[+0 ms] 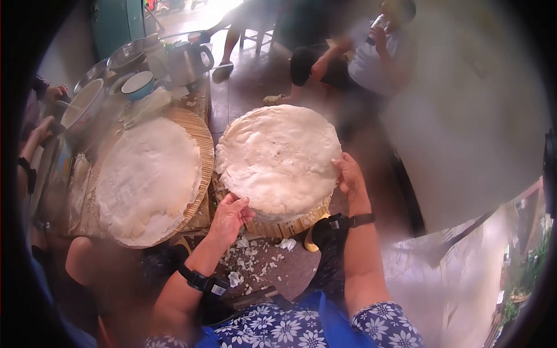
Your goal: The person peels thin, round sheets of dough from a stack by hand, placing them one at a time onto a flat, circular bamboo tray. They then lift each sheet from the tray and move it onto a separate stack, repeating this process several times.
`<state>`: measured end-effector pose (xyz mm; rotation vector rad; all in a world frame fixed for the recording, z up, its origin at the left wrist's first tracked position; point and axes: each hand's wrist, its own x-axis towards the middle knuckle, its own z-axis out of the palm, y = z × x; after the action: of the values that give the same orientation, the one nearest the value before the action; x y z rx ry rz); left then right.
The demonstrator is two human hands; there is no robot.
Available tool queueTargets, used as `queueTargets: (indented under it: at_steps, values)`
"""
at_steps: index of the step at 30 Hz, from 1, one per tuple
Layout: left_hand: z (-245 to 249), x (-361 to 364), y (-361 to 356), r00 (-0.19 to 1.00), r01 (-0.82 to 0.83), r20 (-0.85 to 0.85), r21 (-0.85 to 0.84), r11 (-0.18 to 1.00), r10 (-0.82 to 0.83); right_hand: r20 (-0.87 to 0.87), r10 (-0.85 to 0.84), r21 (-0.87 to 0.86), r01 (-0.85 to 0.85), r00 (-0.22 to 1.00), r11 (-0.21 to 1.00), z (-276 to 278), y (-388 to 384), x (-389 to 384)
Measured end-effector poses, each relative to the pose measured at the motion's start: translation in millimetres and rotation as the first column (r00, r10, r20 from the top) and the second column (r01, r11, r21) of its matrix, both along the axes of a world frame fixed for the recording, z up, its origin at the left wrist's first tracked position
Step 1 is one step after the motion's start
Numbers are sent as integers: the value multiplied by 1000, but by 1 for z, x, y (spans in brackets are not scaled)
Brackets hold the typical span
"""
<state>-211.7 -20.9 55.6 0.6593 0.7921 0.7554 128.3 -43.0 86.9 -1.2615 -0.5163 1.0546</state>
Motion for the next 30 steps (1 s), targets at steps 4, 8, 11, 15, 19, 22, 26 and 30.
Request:
queueTargets:
  at_steps: [4, 8, 11, 15, 19, 22, 26, 30]
  values:
    - [3, 4, 0, 1000, -18, -7, 20, 1000, 18, -27, 3, 25, -2, 1000, 1000, 10, -2, -7]
    - [4, 11, 4, 997, -35, -58, 99, 995, 41, 3, 15, 53, -15, 1000, 998, 0, 0, -4]
    - [17, 21, 2, 974, -107, -193, 85, 991, 122, -12, 15, 35, -14, 1000, 999, -7, 3, -1]
    - [24, 32, 1, 963, -176, -172, 187, 966, 209, 39, 7, 48, -9, 999, 999, -16, 5, 5]
    - [3, 25, 11, 987, -152, -9, 229, 961, 158, 8, 18, 110, -19, 1000, 994, -20, 6, -6]
    - [-6, 24, 17, 989, -148, 50, 250, 957, 140, -3, 21, 124, -21, 1000, 992, -14, 2, -8]
    - [-15, 24, 21, 984, -164, 109, 275, 947, 139, -29, 6, 138, -2, 1000, 990, -2, -3, -17]
    - [-14, 21, 22, 992, -104, 93, 290, 951, 80, -44, 28, 197, -19, 999, 980, 3, -8, -20]
